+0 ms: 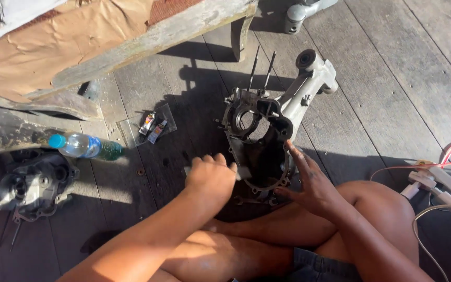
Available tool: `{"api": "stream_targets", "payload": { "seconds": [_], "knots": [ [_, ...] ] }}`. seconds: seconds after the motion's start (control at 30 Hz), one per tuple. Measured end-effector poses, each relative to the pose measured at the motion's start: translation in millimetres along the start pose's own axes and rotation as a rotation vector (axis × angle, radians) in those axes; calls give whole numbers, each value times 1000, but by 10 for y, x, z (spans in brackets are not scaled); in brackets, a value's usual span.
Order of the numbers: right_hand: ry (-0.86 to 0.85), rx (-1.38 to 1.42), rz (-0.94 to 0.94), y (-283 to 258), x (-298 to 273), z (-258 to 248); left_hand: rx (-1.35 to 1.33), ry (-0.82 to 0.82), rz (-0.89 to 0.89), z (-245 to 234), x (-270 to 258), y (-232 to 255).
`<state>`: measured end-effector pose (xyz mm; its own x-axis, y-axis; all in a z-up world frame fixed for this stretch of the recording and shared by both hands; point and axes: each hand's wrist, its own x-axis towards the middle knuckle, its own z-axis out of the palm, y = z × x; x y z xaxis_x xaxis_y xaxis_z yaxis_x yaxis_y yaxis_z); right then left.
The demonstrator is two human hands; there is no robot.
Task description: The person sits on a wooden floor and uses a metal file to scrape the inside of a disassembled engine casing. They then switch to a wire brush to scrub the interior surfaces of the casing, cleaning off residue.
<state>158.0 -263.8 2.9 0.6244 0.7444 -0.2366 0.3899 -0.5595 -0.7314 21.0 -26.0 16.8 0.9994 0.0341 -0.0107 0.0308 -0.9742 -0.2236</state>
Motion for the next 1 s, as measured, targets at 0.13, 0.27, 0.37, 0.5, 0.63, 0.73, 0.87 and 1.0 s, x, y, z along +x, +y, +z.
{"api": "stream_targets", "payload": {
  "seconds": [0.13, 0.27, 0.37, 0.5, 0.63, 0.73, 0.87, 1.0],
  "knots": [
    [-3, -36, 36, -80, 89, -42, 4, -216, -53, -125, 59, -103],
    [-36, -54, 96, -118, -5, -39, -60, 27, 30, 231, 18, -54],
    [-47, -70, 118, -132, 40, -58, -31, 32, 64, 441, 198, -198],
    [-3, -82, 124, -246, 16, -73, -88, 363, 155, 478, 317, -298],
    [-1, -96, 142, -231, 43, -60, -204, 382, 175, 594, 462, 70],
    [7, -88, 159, -291, 49, -69, -93, 336, 94, 872, 667, 321],
    [4, -94, 151, -275, 27, -74, -99, 235, 52, 771, 563, 563],
    [-4, -102, 158, -271, 43, -86, -64, 223, -73, 802, 643, 559]
  ]
}}
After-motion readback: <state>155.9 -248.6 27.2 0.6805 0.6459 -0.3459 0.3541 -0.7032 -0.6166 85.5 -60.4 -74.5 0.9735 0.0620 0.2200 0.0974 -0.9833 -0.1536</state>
